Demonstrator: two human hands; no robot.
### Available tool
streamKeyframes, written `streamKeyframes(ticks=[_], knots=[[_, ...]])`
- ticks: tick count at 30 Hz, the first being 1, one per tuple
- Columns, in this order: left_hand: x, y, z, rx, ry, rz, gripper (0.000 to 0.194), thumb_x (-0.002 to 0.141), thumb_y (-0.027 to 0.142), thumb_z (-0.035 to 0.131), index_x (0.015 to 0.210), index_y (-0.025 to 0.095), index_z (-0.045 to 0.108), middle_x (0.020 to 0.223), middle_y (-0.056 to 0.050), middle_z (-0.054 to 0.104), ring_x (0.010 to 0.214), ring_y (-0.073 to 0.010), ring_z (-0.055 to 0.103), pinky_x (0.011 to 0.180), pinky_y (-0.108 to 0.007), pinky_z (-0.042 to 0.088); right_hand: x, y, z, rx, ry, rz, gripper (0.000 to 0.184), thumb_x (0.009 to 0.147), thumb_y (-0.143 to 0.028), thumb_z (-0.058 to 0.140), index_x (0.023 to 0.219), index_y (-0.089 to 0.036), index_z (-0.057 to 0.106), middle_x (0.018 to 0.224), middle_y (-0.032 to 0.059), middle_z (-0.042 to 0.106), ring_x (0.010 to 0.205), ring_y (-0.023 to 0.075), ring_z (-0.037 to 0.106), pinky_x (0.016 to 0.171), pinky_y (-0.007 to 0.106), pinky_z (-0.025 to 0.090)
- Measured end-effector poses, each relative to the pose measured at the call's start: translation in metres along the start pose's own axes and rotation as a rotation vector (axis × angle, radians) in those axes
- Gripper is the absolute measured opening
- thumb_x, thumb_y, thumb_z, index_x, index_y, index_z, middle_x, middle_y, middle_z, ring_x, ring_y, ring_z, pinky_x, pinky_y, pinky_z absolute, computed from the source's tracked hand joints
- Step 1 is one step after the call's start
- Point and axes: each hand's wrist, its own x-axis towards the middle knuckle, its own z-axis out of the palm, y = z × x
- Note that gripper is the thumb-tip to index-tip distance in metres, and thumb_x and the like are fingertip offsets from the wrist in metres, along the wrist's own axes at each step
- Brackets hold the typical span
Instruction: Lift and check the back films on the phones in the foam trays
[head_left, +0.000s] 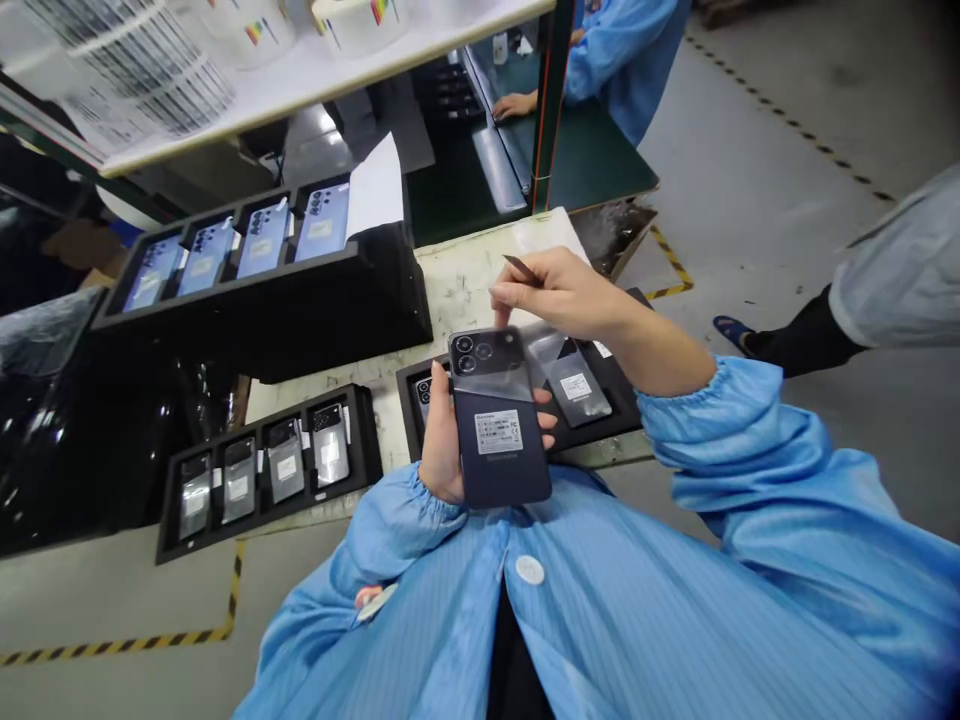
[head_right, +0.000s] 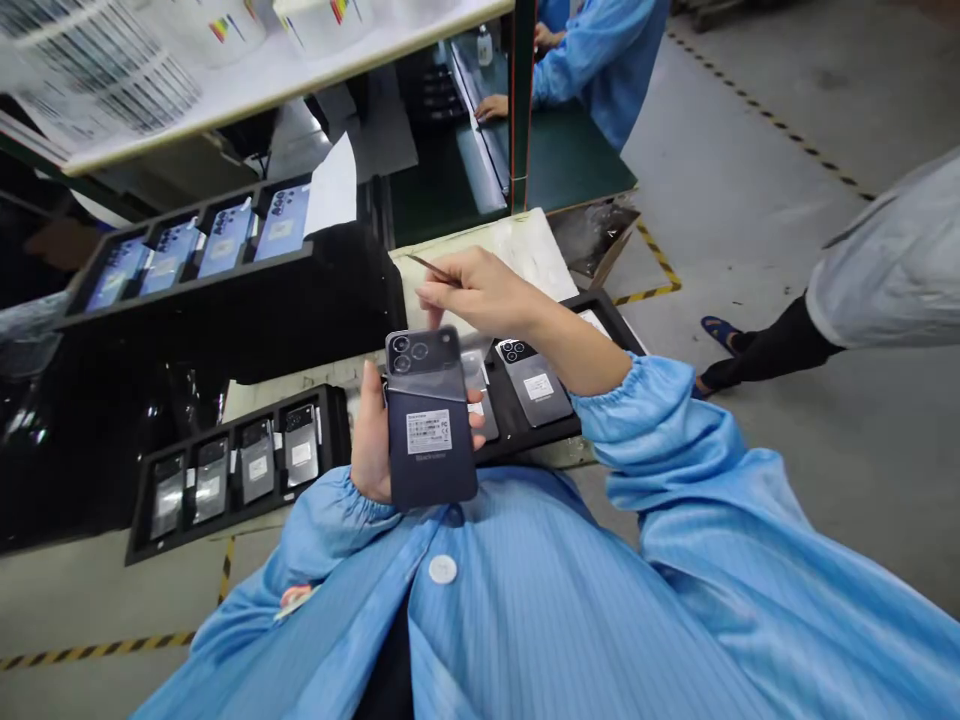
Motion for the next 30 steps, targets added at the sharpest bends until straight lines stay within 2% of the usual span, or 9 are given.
streamKeyframes(ticks=[3,8,12,17,20,27,30], knots=[[-0.002,0.001,0.004,0.007,-0.007,-0.035,0.104,0.069,0.089,0.023,0.110,0.001,0.063,0.093,-0.018,0.068,0.084,-0.0270,0.066,0.084,-0.039,0.049,0.007,0.008,0.002,0.037,0.024,0.019,0.019,0.091,-0.012,0.049,0.075,-0.006,0.057,0.063,-0.0041,0.055,0.064,0.0030,0.054,0.069,0.018,0.042],[-0.002,0.000,0.010,-0.006,-0.026,-0.070,0.107,0.070,0.088,0.021,0.114,-0.001,0.060,0.097,-0.020,0.067,0.086,-0.0280,0.066,0.086,-0.040,0.047,0.012,0.020,0.000,0.120,0.027,0.104,0.018,0.092,-0.011,0.049,0.077,-0.005,0.056,0.062,-0.0031,0.053,0.055,0.0015,0.046,0.056,0.015,0.036],[0.000,-0.002,0.008,-0.036,-0.071,-0.055,0.102,0.074,0.085,0.021,0.116,0.001,0.060,0.101,-0.020,0.067,0.088,-0.0273,0.065,0.087,-0.041,0.047,0.011,0.023,0.001,0.143,0.034,0.135,0.019,0.093,-0.013,0.047,0.078,-0.005,0.056,0.055,-0.0055,0.050,0.049,0.0005,0.042,0.053,0.014,0.035],[0.003,-0.001,0.005,-0.059,-0.093,-0.051,0.101,0.075,0.084,0.021,0.117,0.001,0.060,0.104,-0.020,0.066,0.090,-0.0278,0.065,0.088,-0.041,0.047,0.009,0.020,0.002,0.173,0.045,0.140,0.019,0.092,-0.013,0.048,0.078,-0.004,0.056,0.061,-0.0029,0.054,0.053,0.0008,0.047,0.057,0.015,0.038],[0.003,-0.001,0.005,-0.064,-0.085,-0.060,0.103,0.075,0.084,0.018,0.116,0.000,0.060,0.102,-0.020,0.066,0.089,-0.0279,0.065,0.087,-0.040,0.047,0.007,0.018,0.002,0.196,0.044,0.132,0.019,0.093,-0.017,0.050,0.080,-0.004,0.056,0.066,-0.0017,0.056,0.057,0.0013,0.049,0.055,0.014,0.036],[0.002,0.000,0.008,-0.050,-0.009,-0.128,0.107,0.071,0.087,0.019,0.116,-0.001,0.058,0.097,-0.021,0.067,0.086,-0.0287,0.066,0.085,-0.040,0.048,0.004,0.015,0.002,0.236,0.019,0.150,0.024,0.094,-0.026,0.049,0.084,-0.005,0.057,0.066,-0.0028,0.060,0.056,-0.0002,0.051,0.051,0.010,0.031],[0.004,0.000,0.011,-0.056,0.016,-0.073,0.100,0.073,0.085,0.023,0.115,0.002,0.059,0.104,-0.019,0.066,0.089,-0.0286,0.065,0.086,-0.042,0.048,-0.002,0.003,0.008,0.267,-0.046,0.149,0.026,0.094,-0.029,0.047,0.086,-0.006,0.057,0.060,-0.0050,0.058,0.050,-0.0010,0.050,0.050,0.010,0.033]])
